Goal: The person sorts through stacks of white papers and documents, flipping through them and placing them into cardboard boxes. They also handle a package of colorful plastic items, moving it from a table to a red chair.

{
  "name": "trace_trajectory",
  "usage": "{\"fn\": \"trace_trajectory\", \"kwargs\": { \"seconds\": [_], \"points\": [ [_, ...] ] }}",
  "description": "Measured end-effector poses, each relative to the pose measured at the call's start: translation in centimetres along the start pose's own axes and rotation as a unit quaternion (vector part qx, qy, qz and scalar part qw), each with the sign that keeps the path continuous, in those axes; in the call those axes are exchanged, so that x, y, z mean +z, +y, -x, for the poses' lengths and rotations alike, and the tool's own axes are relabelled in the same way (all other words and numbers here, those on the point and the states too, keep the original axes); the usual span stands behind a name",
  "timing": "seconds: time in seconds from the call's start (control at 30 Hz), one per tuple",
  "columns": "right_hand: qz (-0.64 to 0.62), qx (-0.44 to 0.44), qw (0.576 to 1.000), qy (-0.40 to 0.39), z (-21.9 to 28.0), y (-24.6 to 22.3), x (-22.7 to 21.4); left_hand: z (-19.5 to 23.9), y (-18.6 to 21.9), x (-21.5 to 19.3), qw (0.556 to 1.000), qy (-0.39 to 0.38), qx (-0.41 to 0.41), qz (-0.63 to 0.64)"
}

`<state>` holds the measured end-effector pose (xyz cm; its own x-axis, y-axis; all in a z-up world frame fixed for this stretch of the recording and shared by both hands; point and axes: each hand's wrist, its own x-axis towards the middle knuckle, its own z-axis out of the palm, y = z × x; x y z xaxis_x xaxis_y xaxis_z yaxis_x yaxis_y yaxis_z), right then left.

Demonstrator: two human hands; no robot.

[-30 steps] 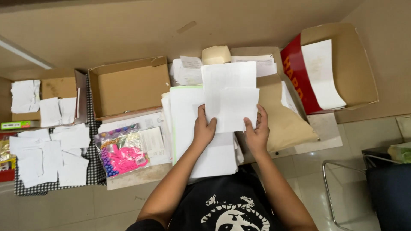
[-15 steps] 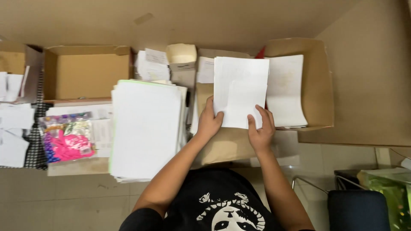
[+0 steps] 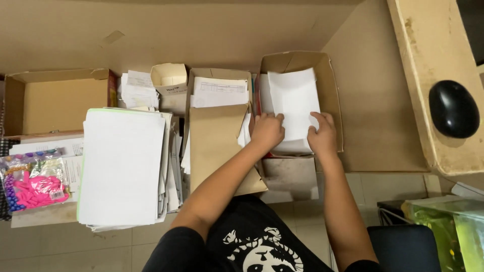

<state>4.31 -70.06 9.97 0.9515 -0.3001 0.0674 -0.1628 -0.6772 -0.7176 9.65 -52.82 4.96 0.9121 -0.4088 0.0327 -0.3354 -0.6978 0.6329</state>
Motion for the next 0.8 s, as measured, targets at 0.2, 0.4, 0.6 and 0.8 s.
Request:
{"fn": "trace_trajectory", "kwargs": {
  "seconds": [0.2,0.4,0.6,0.8],
  "points": [
    [0.069,-0.034,0.997,0.005,-2.1,6.6,3.2,-1.3,2.0,0.7,0.984,-0.061,-0.035,-0.165],
    [0.133,0.003,0.990,-0.056,-2.3,8.8,4.6,-1.4,0.0,3.2,0.965,0.043,0.004,-0.259],
    [0.025,-0.095,0.995,0.010,0.4,3.0,4.8,1.8,0.5,0.3,0.994,0.090,0.039,-0.041],
    [-0.134,-0.151,0.979,0.009,4.7,-4.9,7.8,7.2,-1.1,-3.6,0.985,0.171,0.026,-0.004]
  ]
}}
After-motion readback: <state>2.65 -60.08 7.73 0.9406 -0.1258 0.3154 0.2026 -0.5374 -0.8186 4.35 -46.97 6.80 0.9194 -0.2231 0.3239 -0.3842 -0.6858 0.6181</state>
